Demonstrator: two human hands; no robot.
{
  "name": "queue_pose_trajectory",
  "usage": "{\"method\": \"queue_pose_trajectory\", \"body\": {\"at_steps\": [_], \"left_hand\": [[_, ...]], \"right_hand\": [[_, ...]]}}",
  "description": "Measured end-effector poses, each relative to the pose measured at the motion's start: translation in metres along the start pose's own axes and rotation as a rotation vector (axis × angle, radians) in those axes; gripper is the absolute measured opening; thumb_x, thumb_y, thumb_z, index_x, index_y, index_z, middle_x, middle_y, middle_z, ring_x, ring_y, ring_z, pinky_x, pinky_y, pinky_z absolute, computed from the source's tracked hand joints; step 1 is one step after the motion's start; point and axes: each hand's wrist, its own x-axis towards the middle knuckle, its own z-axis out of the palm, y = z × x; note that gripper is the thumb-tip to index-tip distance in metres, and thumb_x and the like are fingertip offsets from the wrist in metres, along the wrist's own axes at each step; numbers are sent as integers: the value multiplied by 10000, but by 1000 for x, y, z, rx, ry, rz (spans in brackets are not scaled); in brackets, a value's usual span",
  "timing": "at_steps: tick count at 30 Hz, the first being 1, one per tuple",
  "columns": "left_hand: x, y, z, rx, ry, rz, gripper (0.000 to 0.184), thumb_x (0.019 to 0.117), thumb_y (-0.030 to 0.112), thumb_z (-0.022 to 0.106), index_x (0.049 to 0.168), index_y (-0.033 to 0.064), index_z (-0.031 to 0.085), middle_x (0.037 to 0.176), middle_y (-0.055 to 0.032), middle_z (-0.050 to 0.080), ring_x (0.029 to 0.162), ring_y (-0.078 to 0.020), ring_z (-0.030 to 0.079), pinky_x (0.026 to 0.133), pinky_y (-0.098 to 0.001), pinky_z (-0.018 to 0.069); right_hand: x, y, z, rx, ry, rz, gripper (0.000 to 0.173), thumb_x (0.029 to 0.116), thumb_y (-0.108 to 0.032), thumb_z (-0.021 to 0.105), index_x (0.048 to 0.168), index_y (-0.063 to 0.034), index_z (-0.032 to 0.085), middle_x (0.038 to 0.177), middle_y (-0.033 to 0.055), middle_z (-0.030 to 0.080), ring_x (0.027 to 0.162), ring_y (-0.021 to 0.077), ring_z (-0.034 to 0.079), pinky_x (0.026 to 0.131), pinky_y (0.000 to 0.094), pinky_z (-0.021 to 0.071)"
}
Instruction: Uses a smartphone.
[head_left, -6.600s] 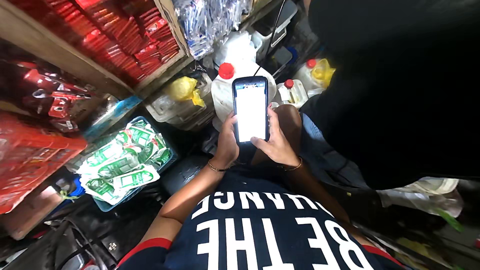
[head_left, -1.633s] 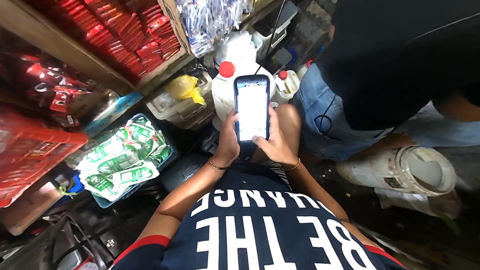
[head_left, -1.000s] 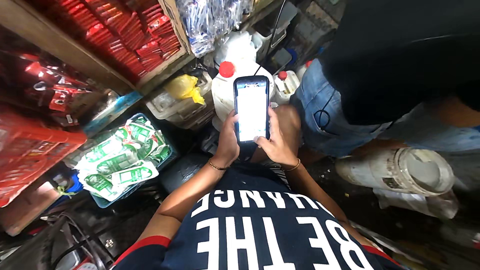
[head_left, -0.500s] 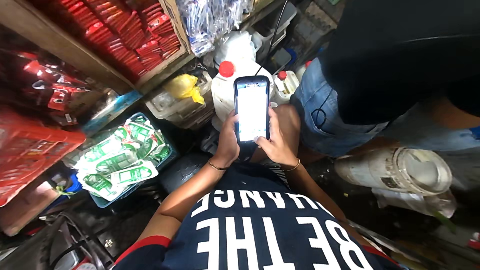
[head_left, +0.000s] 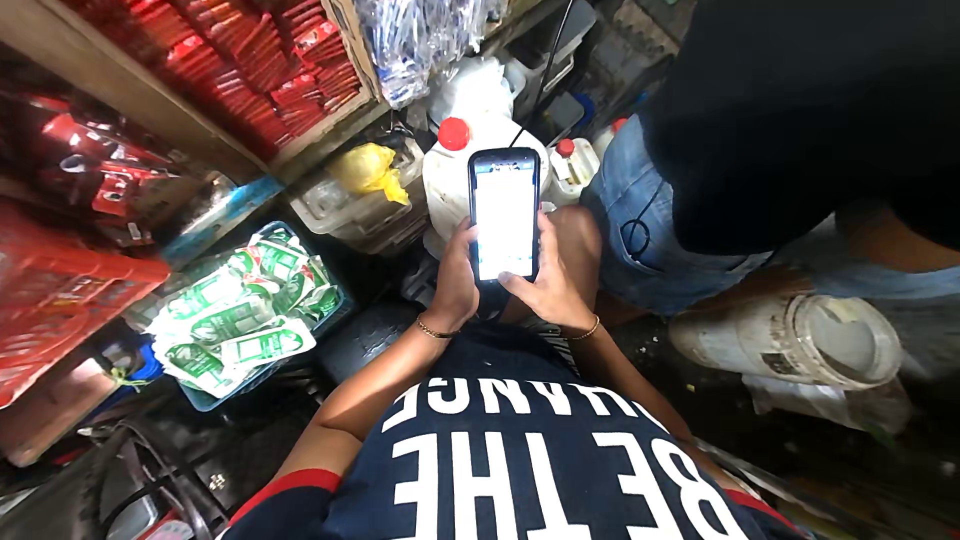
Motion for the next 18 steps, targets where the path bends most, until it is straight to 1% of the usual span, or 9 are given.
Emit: {"method": "queue_pose_trajectory", "body": {"at_steps": [2,7,9,11,12,14,15,17,18], "left_hand": [[0,0,0,-16,-8,1,419,1096,339,305,1400,179,545,1218,3,629,1061,-65,606,914,-303,516],[1,0,-1,-25,-37,-12,432,1097,360,283,1398,189,542,1196,7,640,1039,-63,618,889,-305,531],[1,1,-1,-29,-29,-16,433,1097,363,288,1404,187,538,1197,6,638,1041,-62,614,894,-305,527],[1,0,-1,-30,-26,-10,425,1094,352,294,1394,187,546,1202,10,638,1049,-60,615,903,-303,527],[1,0,-1,-34,-27,-5,418,1094,342,296,1385,182,550,1199,8,635,1050,-62,612,907,-305,524],[2,0,0,-39,-21,-2,407,1095,327,302,1373,174,557,1178,8,638,1040,-62,616,903,-303,526],[2,1,0,-39,-20,0,406,1094,325,302,1367,171,561,1172,8,639,1037,-61,617,902,-301,527],[2,1,1,-30,-17,4,402,1094,323,302,1351,173,571,1164,15,640,1035,-55,615,903,-297,524],[2,1,1,-25,-14,6,397,1092,322,305,1338,173,579,1159,17,642,1033,-55,614,903,-297,522]], "right_hand": [[0,0,1,10,2,7,1052,783,-250,781,1605,-147,134,1368,120,578,1192,172,618,945,468,552],[1,0,2,11,23,0,1072,771,-232,817,1607,-163,150,1392,116,564,1197,166,617,956,434,560],[1,-1,2,1,24,0,1061,783,-242,807,1609,-160,148,1393,118,563,1201,165,614,962,434,555],[0,-1,1,-2,15,-5,1000,822,-263,756,1607,-137,150,1395,128,558,1192,162,616,948,420,554],[0,-1,0,2,11,-6,955,844,-258,716,1607,-139,155,1381,124,566,1148,154,633,900,400,571],[0,-2,0,9,13,-2,891,873,-248,656,1611,-151,165,1323,121,592,979,145,665,720,354,584],[0,-3,-1,7,11,-4,874,885,-251,639,1611,-151,164,1312,118,597,946,140,667,687,342,583],[0,-2,-2,-2,7,-14,866,890,-258,629,1612,-145,164,1335,117,590,1005,141,667,729,352,593],[0,-1,-2,-6,5,-23,867,893,-262,628,1612,-135,161,1357,117,579,1060,139,657,780,359,592]]}}
